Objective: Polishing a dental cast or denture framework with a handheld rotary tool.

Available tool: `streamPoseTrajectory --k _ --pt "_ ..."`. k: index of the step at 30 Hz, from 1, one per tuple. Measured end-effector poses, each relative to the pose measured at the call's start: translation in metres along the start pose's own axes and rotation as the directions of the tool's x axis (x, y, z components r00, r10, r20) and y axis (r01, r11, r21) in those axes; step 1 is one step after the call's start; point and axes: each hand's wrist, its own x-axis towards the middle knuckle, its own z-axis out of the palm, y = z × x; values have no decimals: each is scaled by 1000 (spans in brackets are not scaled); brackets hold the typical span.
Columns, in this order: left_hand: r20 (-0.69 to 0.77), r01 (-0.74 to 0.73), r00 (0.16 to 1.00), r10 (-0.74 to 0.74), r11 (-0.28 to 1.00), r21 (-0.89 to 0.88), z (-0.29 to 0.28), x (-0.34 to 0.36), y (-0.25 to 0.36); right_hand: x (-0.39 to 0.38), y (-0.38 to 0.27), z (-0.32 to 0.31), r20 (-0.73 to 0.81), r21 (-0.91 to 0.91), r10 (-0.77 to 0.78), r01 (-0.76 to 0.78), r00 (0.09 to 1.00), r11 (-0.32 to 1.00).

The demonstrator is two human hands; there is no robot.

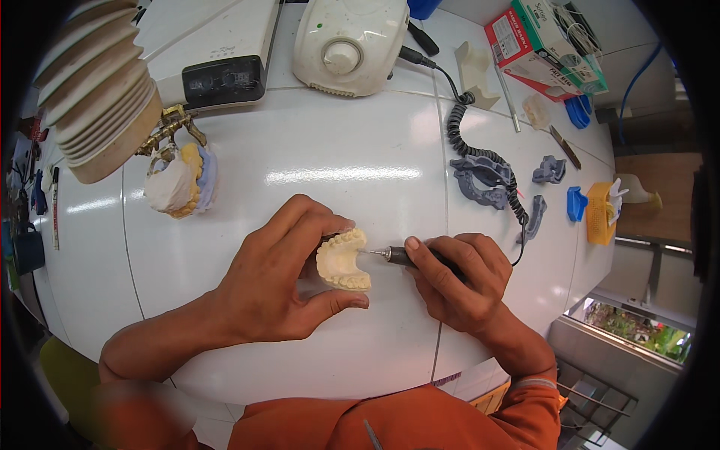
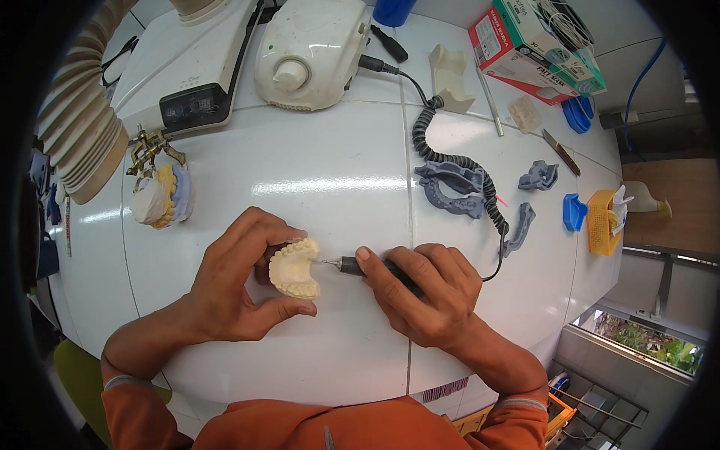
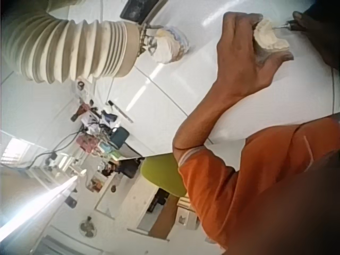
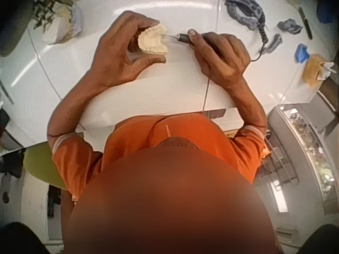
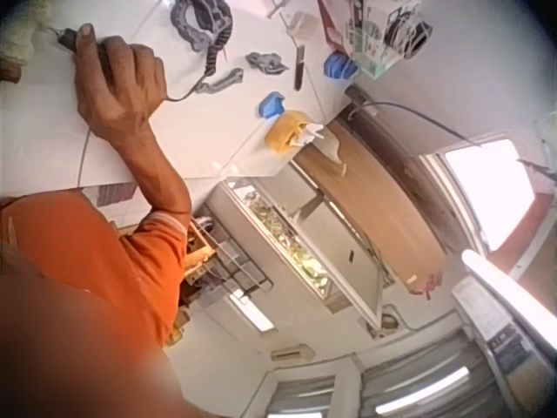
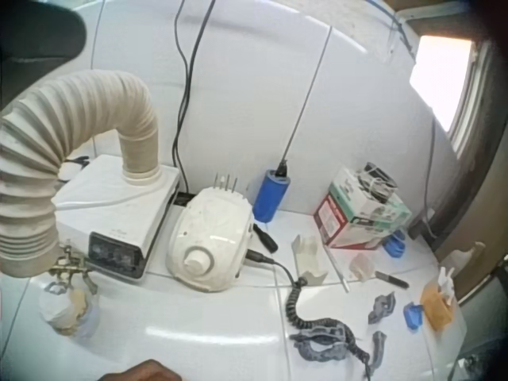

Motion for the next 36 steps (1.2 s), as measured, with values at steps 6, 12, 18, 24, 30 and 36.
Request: streamPoseTrajectory --k 6,12,18,24,30,36 --pt "12 16 1000 -16 1000 0 -2 1 4 1 -1 -1 18 -33 -42 42 999 999" --pt "23 25 999 -25 1000 -3 -2 0 3 2 -1 -1 32 -16 -42 43 999 999" --pt "7 -7 1000 7 1000 0 1 -2 1 3 0 -2 37 19 -59 59 998 998" --pt "31 -4 1000 4 1000 1 -1 -2 2 2 0 -2 34 25 -66 65 997 998" --pt "21 -49 999 49 999 11 0 -1 0 2 1 -2 22 39 -58 58 998 998" --pt "15 -99 995 98 994 38 -1 2 1 2 0 -4 31 36 -50 49 998 998"
